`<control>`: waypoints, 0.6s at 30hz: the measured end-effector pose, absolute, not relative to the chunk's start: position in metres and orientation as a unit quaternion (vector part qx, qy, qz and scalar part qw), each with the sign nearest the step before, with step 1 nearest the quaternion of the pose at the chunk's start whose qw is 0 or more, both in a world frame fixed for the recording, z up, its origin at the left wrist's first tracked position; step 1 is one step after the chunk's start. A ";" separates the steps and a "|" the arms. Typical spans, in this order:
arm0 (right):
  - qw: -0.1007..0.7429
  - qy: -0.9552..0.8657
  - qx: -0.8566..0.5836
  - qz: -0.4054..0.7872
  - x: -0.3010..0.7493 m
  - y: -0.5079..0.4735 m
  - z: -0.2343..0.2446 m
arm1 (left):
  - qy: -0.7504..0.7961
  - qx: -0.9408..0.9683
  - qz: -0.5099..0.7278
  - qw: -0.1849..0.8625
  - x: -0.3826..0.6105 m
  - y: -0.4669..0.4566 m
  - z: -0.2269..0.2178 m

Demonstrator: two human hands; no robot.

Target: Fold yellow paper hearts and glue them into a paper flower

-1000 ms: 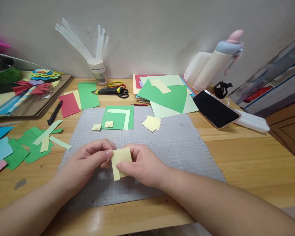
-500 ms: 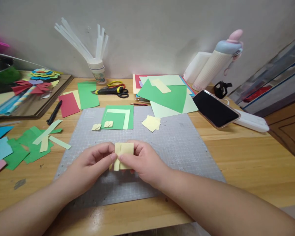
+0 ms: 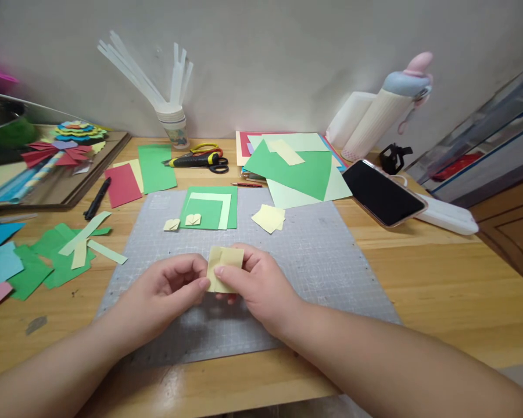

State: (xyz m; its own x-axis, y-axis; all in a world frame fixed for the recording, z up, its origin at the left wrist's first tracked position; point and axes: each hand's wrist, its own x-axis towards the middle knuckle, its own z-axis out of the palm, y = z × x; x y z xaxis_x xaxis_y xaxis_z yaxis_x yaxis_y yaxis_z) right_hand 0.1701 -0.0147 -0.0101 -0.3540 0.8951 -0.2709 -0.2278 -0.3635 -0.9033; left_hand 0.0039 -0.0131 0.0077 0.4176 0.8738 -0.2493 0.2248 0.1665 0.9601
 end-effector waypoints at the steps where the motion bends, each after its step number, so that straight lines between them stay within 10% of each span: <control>1: 0.397 -0.400 -0.412 0.716 0.170 -0.015 -0.011 | 0.467 0.585 0.267 0.607 0.004 -0.013 0.008; 18: 0.328 -0.405 -0.391 0.759 0.169 -0.014 -0.007 | 0.468 0.600 0.287 0.582 0.000 -0.014 0.011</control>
State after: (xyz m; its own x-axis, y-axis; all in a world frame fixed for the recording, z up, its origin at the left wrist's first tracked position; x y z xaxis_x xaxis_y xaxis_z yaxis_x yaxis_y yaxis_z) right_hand 0.1691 -0.0135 -0.0070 -0.4785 0.8146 -0.3279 -0.1812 -0.4570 -0.8708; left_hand 0.0001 -0.0136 0.0108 0.3976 0.8955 -0.2002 0.2267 0.1155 0.9671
